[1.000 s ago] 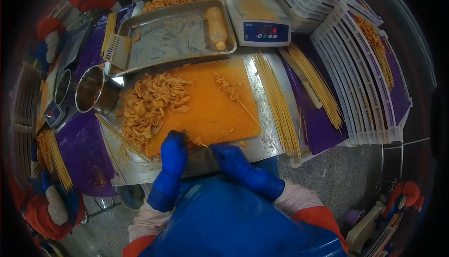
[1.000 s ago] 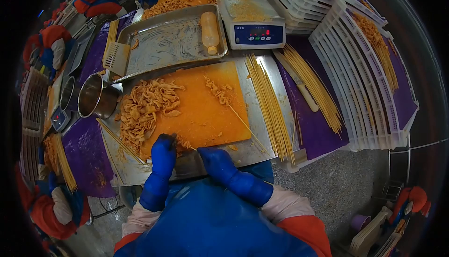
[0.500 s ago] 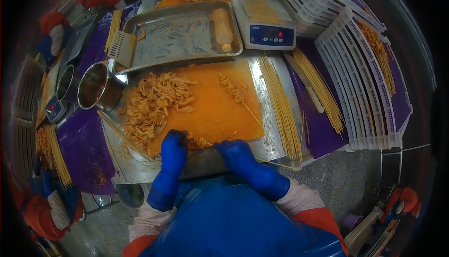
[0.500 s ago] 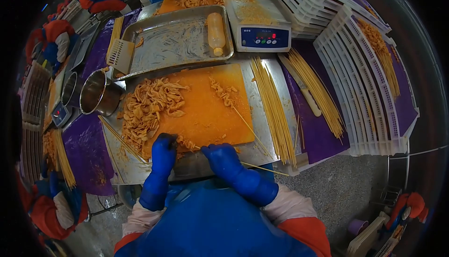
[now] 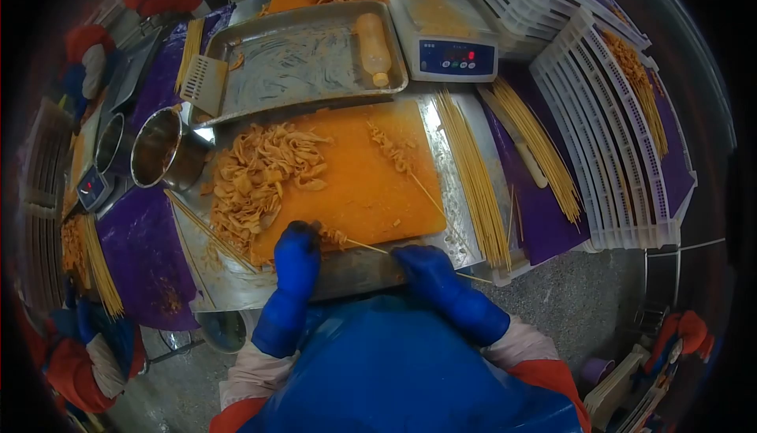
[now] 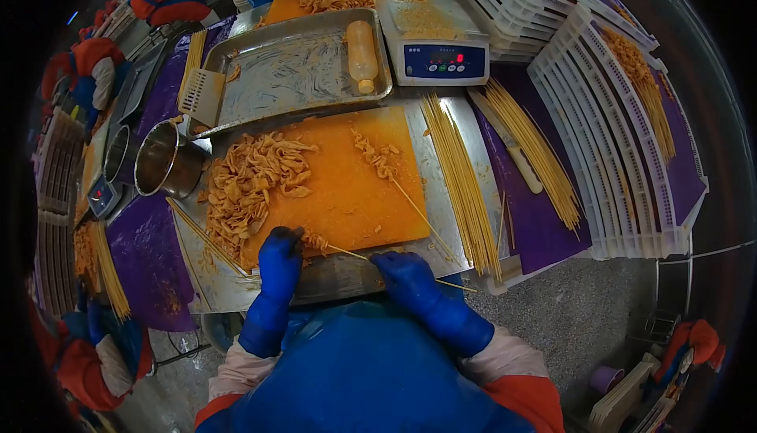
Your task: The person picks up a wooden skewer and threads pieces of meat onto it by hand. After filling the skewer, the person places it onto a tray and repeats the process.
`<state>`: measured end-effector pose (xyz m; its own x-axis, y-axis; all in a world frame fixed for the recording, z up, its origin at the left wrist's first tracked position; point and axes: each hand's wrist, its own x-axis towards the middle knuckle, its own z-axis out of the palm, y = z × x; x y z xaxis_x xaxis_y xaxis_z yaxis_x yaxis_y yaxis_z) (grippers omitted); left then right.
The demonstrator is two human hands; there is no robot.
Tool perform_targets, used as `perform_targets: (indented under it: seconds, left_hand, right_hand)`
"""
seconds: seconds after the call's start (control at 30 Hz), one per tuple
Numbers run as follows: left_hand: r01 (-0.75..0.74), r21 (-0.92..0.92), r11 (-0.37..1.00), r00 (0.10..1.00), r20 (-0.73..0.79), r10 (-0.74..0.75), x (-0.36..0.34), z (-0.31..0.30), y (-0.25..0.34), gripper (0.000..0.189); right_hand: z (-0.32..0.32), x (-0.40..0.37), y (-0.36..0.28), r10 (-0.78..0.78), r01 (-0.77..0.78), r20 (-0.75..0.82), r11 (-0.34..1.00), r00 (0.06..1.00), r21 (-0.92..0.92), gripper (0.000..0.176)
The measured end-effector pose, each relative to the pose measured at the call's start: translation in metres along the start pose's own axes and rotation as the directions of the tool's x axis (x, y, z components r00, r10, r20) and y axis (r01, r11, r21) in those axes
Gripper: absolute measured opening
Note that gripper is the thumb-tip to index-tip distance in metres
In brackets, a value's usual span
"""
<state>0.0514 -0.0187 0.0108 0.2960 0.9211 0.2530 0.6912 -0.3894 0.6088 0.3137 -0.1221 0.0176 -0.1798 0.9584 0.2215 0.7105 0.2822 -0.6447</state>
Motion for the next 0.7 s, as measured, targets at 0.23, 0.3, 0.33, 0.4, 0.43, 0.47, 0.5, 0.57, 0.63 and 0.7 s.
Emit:
perform_targets:
  seconds: [0.23, 0.3, 0.33, 0.4, 0.43, 0.47, 0.5, 0.57, 0.63, 0.7]
  left_hand:
    - [-0.134, 0.212, 0.968, 0.984, 0.146, 0.104, -0.001, 0.01, 0.01, 0.018]
    - [-0.122, 0.095, 0.988, 0.991, 0.058, 0.117, 0.0, -0.002, 0.015, 0.02]
    - [-0.118, 0.029, 0.993, 0.993, 0.016, 0.118, 0.001, -0.005, 0.016, 0.021]
    - [-0.121, 0.052, 0.991, 0.986, 0.121, 0.114, -0.004, 0.009, 0.016, 0.023]
    - [-0.106, 0.063, 0.992, 0.981, 0.17, 0.094, -0.013, 0.016, 0.017, 0.024]
    - [-0.211, 0.113, 0.971, 0.97, 0.144, 0.194, -0.012, 0.02, 0.014, 0.026]
    - [-0.251, 0.049, 0.967, 0.958, 0.16, 0.24, -0.001, 0.017, 0.016, 0.025]
    - [-0.307, -0.077, 0.949, 0.929, 0.192, 0.316, 0.013, 0.007, 0.021, 0.024]
    - [-0.257, -0.021, 0.966, 0.966, -0.019, 0.256, 0.041, 0.003, 0.01, 0.02]
    - [-0.216, 0.047, 0.975, 0.967, -0.125, 0.22, 0.063, 0.011, -0.015, 0.017]
  right_hand:
    - [0.057, 0.042, -0.025, -0.028, 0.026, -0.034, 0.998, 0.999, -0.057, 0.016]
    - [0.049, 0.05, -0.028, -0.034, 0.035, 0.016, 0.996, 0.999, -0.08, 0.016]
    - [0.045, 0.052, -0.029, -0.032, 0.037, 0.044, 0.995, 0.998, -0.094, 0.017]
    - [0.043, 0.045, -0.026, -0.003, 0.01, 0.054, 0.992, 0.999, -0.123, 0.019]
    - [0.042, 0.036, -0.025, 0.007, 0.003, 0.076, 0.991, 0.997, -0.135, 0.021]
    - [0.041, 0.03, -0.02, 0.033, -0.03, 0.059, 0.998, 0.998, -0.052, 0.022]
    - [0.039, 0.027, -0.01, 0.057, -0.058, 0.027, 0.998, 0.998, 0.033, 0.024]
    - [0.029, 0.016, -0.003, 0.108, -0.105, -0.013, 0.986, 0.994, 0.132, 0.027]
    - [0.007, 0.012, 0.003, 0.15, -0.142, -0.055, 0.98, 0.987, 0.138, 0.028]
    - [-0.004, 0.002, 0.014, 0.196, -0.181, -0.128, 0.976, 0.972, 0.122, 0.027]
